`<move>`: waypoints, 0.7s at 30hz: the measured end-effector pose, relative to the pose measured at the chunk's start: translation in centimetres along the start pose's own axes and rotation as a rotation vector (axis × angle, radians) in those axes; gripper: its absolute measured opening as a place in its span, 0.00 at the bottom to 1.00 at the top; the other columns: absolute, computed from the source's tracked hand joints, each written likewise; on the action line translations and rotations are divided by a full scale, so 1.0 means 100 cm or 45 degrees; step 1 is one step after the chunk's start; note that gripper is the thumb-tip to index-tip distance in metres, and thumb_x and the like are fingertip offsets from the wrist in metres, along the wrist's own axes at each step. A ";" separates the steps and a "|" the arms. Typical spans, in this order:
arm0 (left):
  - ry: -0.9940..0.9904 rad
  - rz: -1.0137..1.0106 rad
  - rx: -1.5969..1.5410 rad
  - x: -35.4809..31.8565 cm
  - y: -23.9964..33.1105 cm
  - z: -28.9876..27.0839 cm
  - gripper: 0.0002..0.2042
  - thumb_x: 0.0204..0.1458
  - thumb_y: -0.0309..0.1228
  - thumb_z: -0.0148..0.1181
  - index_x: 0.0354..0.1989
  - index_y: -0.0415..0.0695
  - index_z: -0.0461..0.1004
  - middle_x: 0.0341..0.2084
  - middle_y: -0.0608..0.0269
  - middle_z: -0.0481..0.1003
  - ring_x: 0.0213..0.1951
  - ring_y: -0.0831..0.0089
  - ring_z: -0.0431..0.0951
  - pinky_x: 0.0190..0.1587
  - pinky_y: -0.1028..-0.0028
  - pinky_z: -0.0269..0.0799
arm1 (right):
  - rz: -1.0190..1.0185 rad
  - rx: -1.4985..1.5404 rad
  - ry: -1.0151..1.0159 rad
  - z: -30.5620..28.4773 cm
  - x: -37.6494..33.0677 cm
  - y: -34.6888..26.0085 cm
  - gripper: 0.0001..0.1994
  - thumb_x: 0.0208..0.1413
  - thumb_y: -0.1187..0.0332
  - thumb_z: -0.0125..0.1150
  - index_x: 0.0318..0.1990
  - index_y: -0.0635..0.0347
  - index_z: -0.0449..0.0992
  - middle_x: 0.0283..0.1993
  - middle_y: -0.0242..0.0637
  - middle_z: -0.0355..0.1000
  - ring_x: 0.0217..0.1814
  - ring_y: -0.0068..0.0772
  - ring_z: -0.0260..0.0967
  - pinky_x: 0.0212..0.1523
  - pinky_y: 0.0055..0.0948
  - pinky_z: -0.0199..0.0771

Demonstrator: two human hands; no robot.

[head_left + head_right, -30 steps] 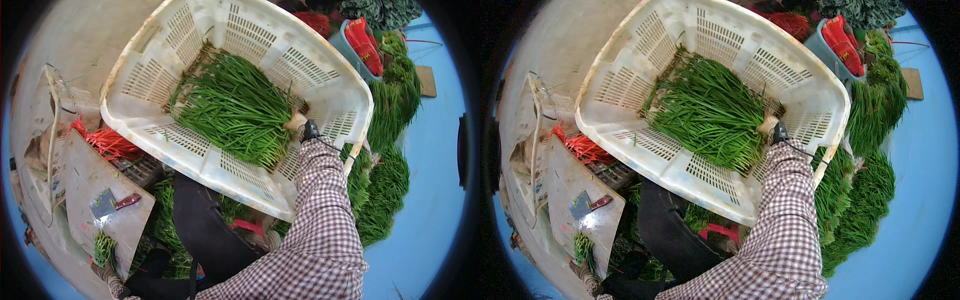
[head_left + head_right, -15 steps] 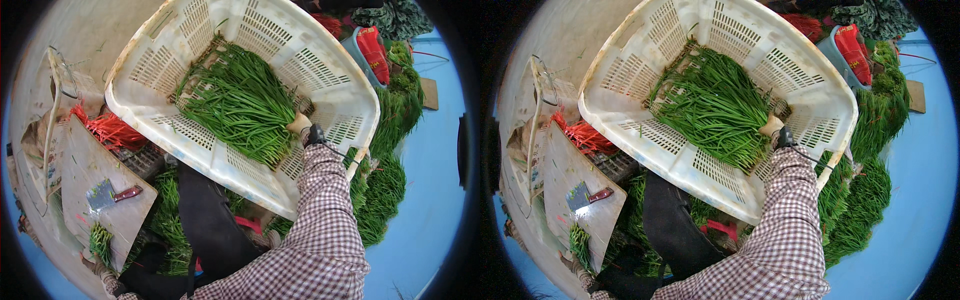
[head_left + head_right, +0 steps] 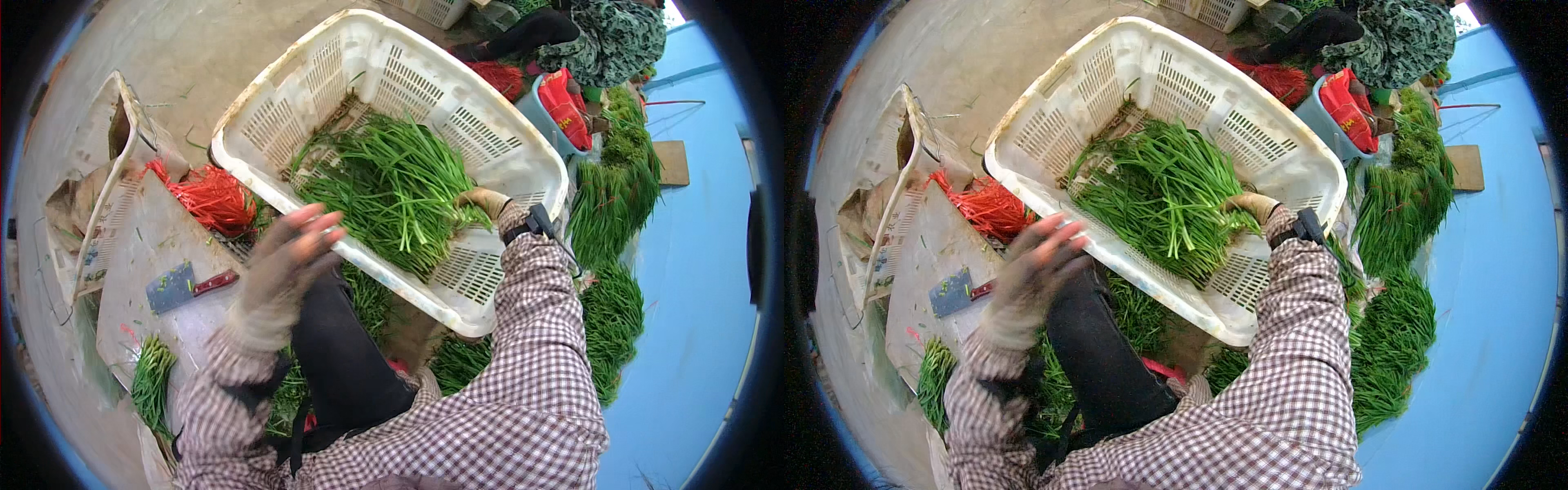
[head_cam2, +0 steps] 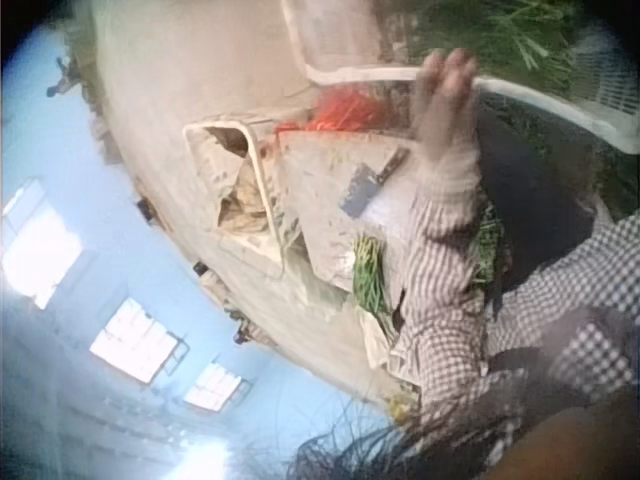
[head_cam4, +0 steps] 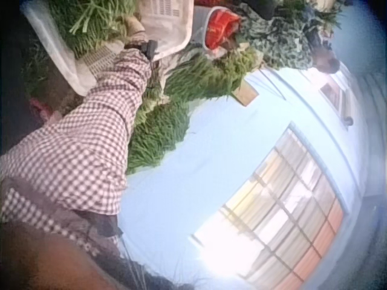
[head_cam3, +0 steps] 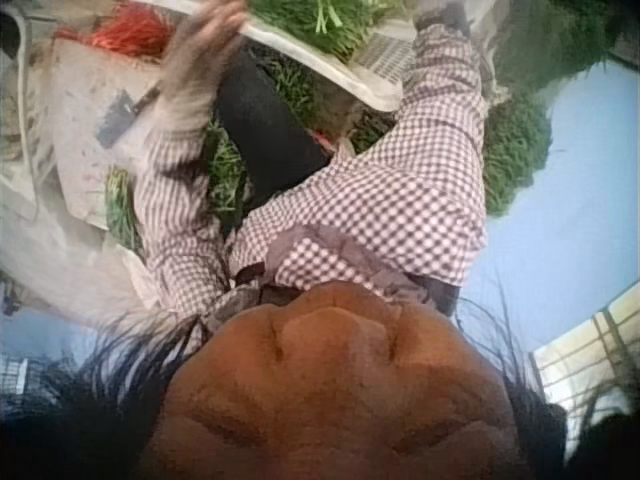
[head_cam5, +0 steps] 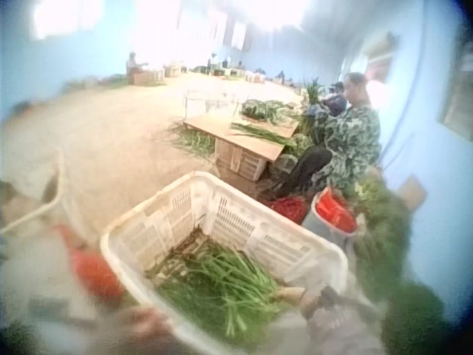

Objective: The recorder is sorting, cleaning, bundling with rubber bands, and trimming green onions or chives.

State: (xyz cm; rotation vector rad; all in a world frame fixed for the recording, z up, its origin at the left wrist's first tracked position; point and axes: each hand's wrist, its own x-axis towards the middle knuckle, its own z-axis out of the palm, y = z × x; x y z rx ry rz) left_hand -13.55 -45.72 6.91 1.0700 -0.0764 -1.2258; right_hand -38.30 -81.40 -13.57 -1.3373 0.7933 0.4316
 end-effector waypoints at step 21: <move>-0.107 -0.584 -0.120 0.080 -0.212 0.117 0.31 0.33 0.43 0.72 0.40 0.33 0.69 0.32 0.52 0.75 0.33 0.65 0.76 0.39 0.63 0.73 | -0.032 0.332 0.308 0.117 -0.163 -0.013 0.16 0.49 0.66 0.58 0.44 0.63 0.69 0.35 0.33 0.71 0.35 0.22 0.66 0.36 0.23 0.68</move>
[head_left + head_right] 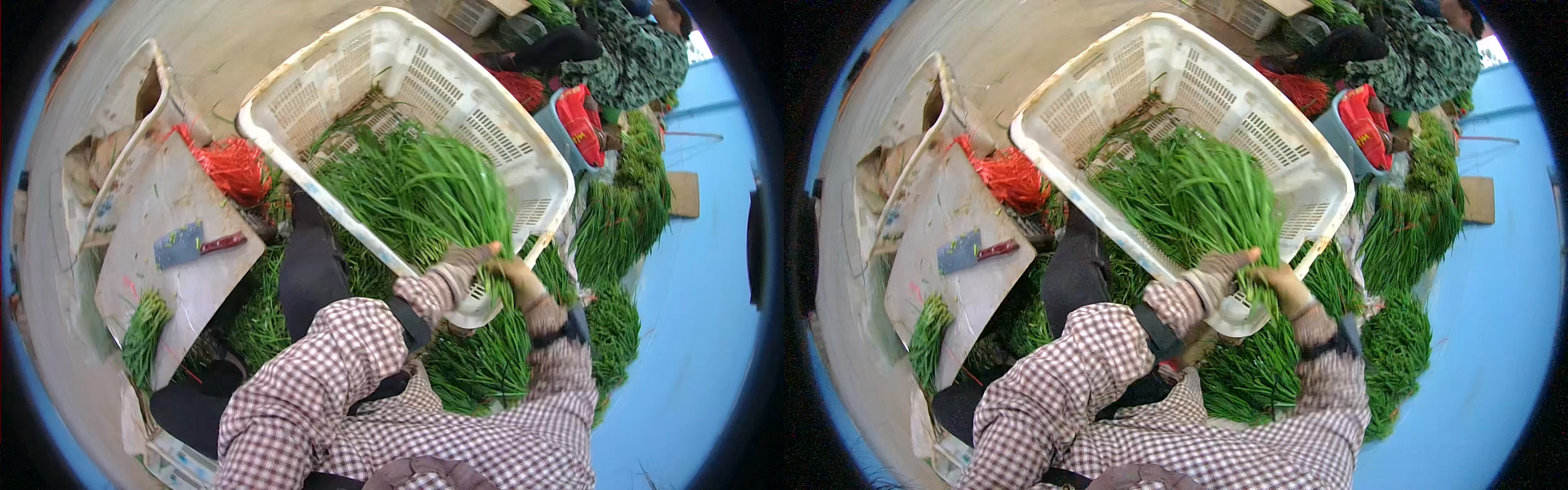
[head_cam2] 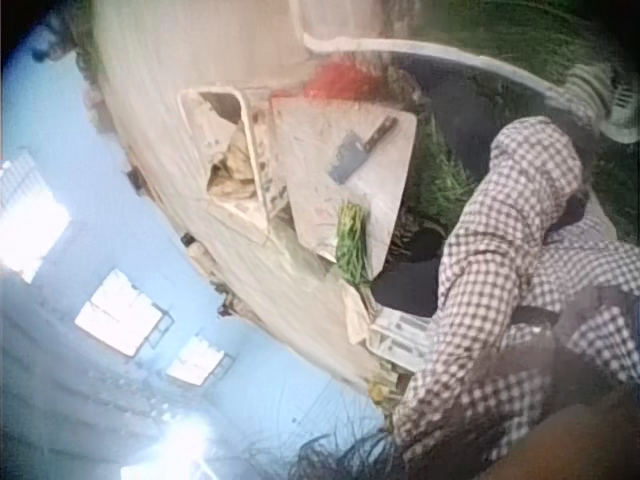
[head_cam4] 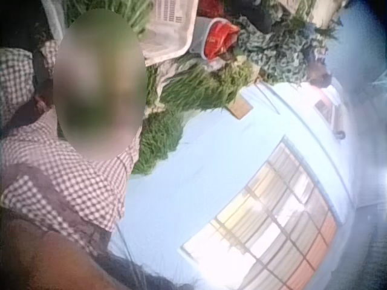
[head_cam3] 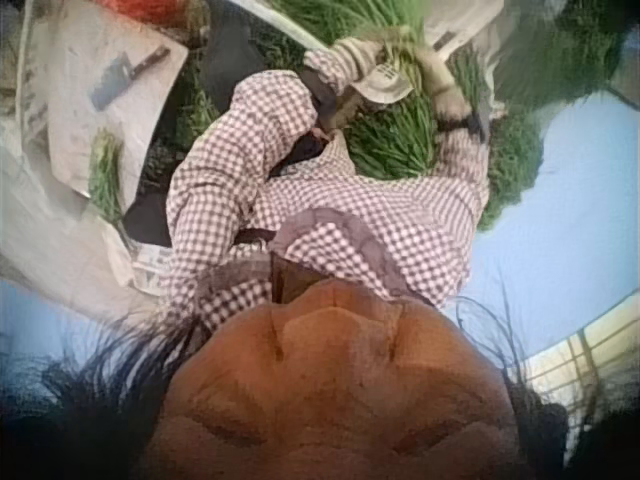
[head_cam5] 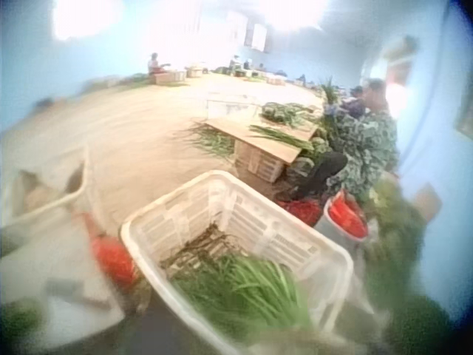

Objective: The recorder is sorting, cleaning, bundling with rubber bands, and trimming green onions or chives.

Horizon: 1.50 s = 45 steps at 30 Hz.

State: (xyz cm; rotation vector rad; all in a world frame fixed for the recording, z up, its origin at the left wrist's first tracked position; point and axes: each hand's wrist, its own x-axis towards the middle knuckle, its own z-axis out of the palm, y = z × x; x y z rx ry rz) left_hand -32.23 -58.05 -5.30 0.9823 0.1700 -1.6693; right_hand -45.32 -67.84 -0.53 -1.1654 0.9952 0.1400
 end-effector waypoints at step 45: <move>0.549 0.969 0.003 -0.316 -0.027 -0.355 0.30 0.45 0.46 0.63 0.53 0.40 0.65 0.46 0.64 0.70 0.48 0.71 0.66 0.53 0.70 0.58 | -0.179 -0.322 -1.013 0.466 0.107 0.054 0.24 0.53 0.59 0.55 0.55 0.62 0.63 0.53 0.38 0.66 0.53 0.32 0.64 0.54 0.34 0.65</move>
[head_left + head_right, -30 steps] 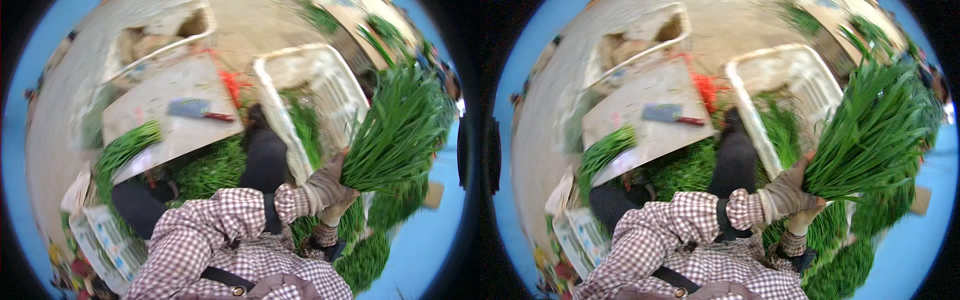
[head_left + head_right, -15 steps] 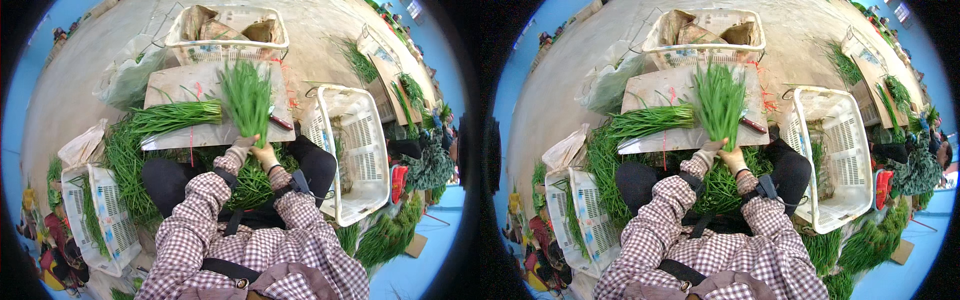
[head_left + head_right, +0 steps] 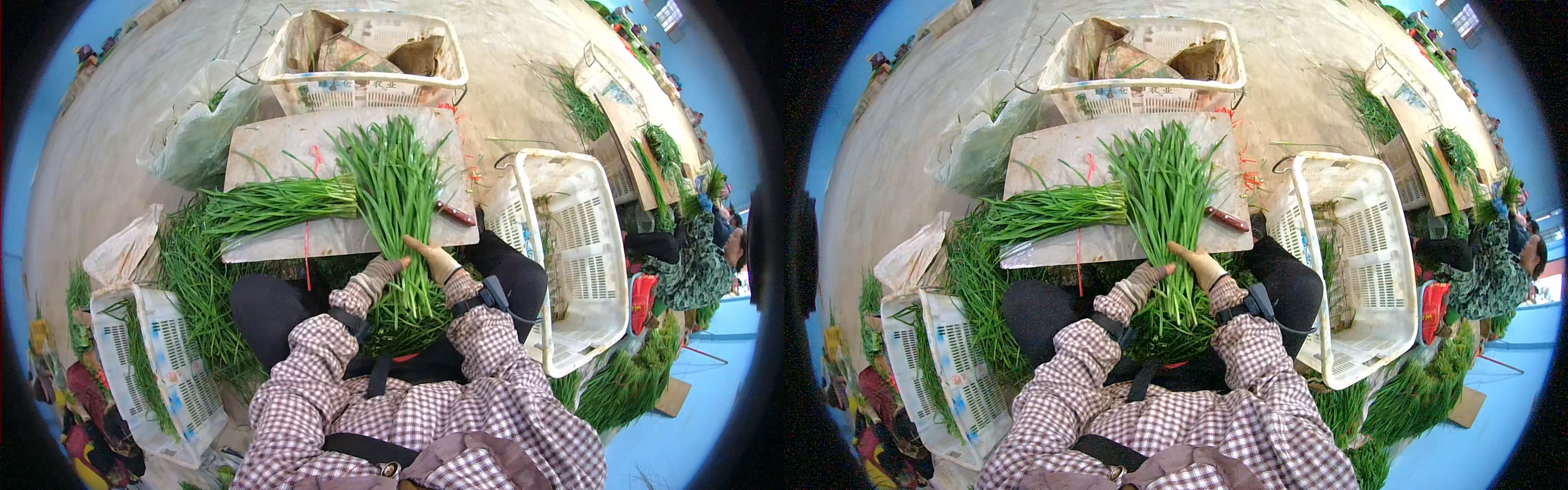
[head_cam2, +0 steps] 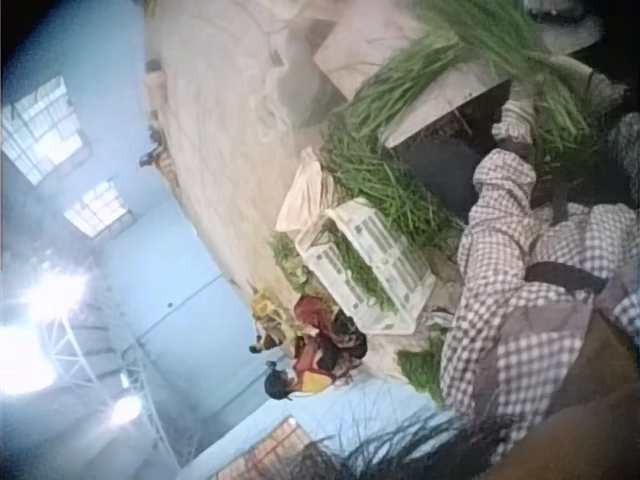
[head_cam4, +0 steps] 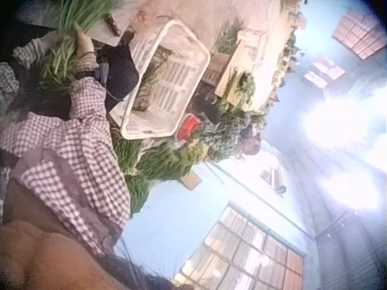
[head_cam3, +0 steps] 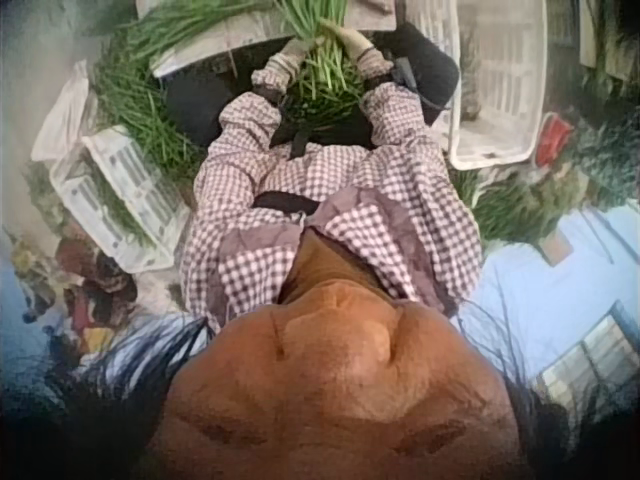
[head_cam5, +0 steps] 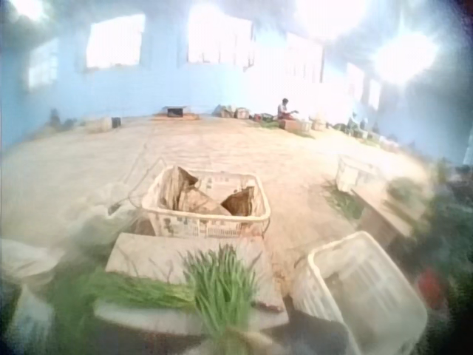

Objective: The recorder is sorting, cleaning, bundling with rubber bands, and trimming green onions or chives.

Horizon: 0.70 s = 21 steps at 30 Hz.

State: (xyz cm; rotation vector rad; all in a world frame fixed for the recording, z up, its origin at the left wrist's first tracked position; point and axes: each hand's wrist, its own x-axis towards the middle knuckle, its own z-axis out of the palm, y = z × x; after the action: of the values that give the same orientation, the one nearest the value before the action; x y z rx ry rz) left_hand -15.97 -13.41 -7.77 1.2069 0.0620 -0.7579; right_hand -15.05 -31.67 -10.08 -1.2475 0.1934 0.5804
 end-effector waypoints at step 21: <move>0.441 -0.099 0.207 0.042 -0.004 0.013 0.36 0.34 0.42 0.72 0.52 0.39 0.64 0.45 0.57 0.72 0.45 0.65 0.71 0.47 0.68 0.67 | -0.128 -0.022 0.224 0.021 -0.028 0.014 0.40 0.42 0.68 0.68 0.61 0.63 0.50 0.53 0.42 0.64 0.52 0.33 0.63 0.52 0.32 0.65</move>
State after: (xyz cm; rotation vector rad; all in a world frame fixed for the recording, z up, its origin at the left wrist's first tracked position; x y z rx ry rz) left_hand -13.45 -16.60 -9.37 1.4891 0.3402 -0.6230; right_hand -18.44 -30.31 -9.33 -1.3173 0.2715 0.3868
